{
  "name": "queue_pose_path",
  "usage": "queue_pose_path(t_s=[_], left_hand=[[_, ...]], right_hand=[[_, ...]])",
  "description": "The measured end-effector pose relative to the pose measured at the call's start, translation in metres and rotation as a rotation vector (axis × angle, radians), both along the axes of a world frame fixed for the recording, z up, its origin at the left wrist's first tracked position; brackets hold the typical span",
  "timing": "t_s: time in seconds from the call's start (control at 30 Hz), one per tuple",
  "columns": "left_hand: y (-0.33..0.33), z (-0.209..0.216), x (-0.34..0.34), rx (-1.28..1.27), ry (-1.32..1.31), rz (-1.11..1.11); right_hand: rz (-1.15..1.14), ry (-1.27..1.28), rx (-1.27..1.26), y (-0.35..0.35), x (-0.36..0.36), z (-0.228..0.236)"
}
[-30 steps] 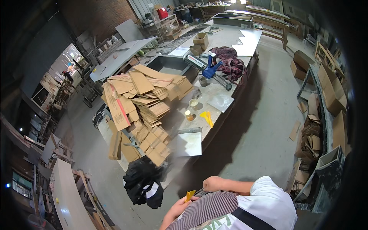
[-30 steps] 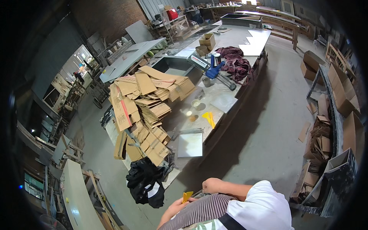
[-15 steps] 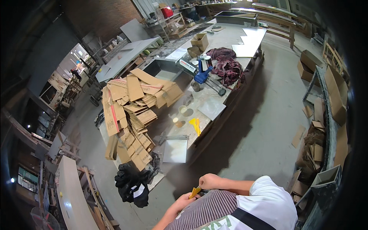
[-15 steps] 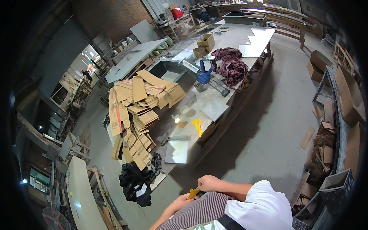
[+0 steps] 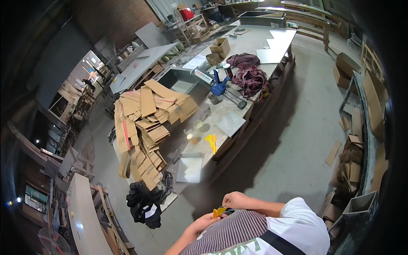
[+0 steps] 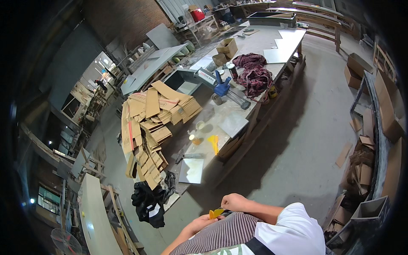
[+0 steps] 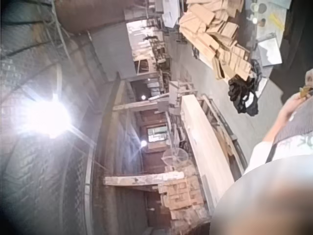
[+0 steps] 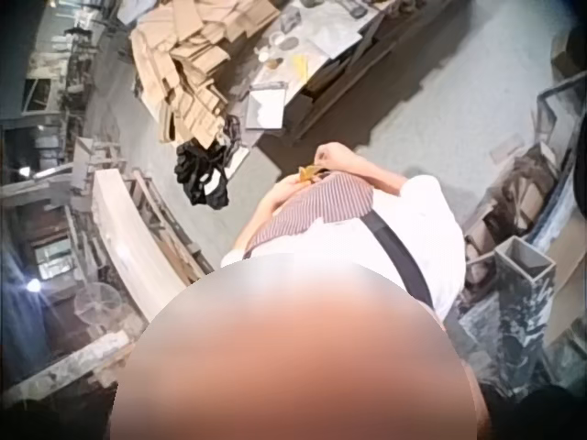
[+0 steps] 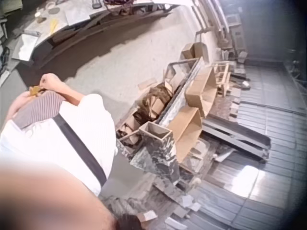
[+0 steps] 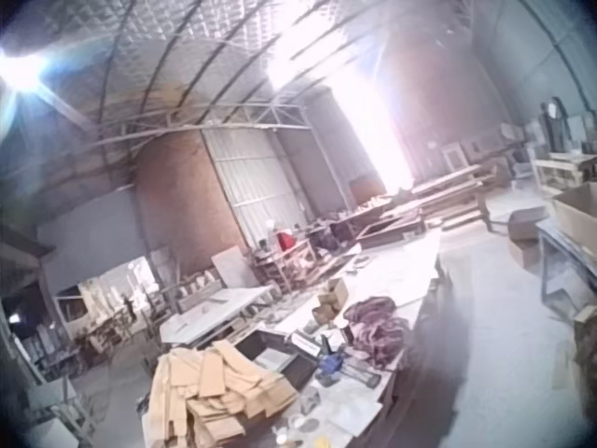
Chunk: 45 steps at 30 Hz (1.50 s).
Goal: The person applies a white sealant to a small square tile using a yellow plastic spreader, then moves to a white countertop with an integrated sink and applies sealant along the sink's edge. The person smooths the sealant with a small blue tool and continues applying sealant to the tile.
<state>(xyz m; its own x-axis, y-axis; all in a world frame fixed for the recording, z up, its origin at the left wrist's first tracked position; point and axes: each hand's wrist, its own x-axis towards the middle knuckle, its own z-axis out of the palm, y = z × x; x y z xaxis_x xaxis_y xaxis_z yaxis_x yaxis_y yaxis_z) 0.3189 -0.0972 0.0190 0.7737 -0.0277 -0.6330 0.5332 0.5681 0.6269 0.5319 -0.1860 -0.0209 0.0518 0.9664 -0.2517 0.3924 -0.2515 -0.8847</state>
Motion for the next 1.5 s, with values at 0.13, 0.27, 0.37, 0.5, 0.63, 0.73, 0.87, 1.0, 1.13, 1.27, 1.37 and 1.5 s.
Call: queue_pose_path(t_s=[0.13, 0.27, 0.37, 0.5, 0.63, 0.73, 0.87, 1.0, 1.13, 1.27, 1.37, 1.5], left_hand=[[0.001, -0.012, 0.012, -0.022, 0.151, -0.119], [-0.005, -0.01, 0.018, -0.16, 0.14, -0.099], [-0.003, -0.02, 0.009, -0.019, 0.133, -0.118], [0.0, -0.04, 0.002, 0.289, 0.1, -0.238], [0.002, -0.036, 0.001, 0.314, 0.149, -0.262], [0.002, -0.041, -0.005, 0.129, 0.116, -0.215], [0.002, -0.03, 0.001, 0.297, 0.133, -0.324], [0.002, -0.033, 0.006, 0.493, 0.18, -0.482], [0.004, -0.05, 0.005, 0.678, 0.224, -0.627], [0.006, -0.059, 0.002, 0.715, 0.194, -0.67], [0.009, -0.059, -0.004, 0.699, 0.144, -0.634], [0.009, -0.033, -0.01, 0.585, 0.156, -0.479]], right_hand=[[-0.013, 0.034, -0.03, -0.008, 0.005, 0.003], [0.0, 0.047, -0.039, -0.012, 0.007, -0.002], [0.031, 0.064, -0.045, -0.014, 0.006, 0.0], [0.029, 0.04, 0.009, -0.011, 0.002, -0.004], [0.069, 0.023, 0.021, -0.005, 0.001, -0.008], [0.102, 0.024, 0.021, -0.002, -0.002, -0.009], [0.125, 0.041, -0.006, -0.001, -0.005, -0.006], [0.148, 0.045, 0.007, 0.001, -0.008, -0.01], [0.161, 0.052, 0.007, 0.002, -0.01, -0.008], [0.173, 0.05, 0.003, 0.004, -0.013, -0.012], [0.186, 0.052, 0.006, 0.006, -0.014, -0.014], [0.171, 0.058, -0.023, 0.006, -0.015, -0.008]])
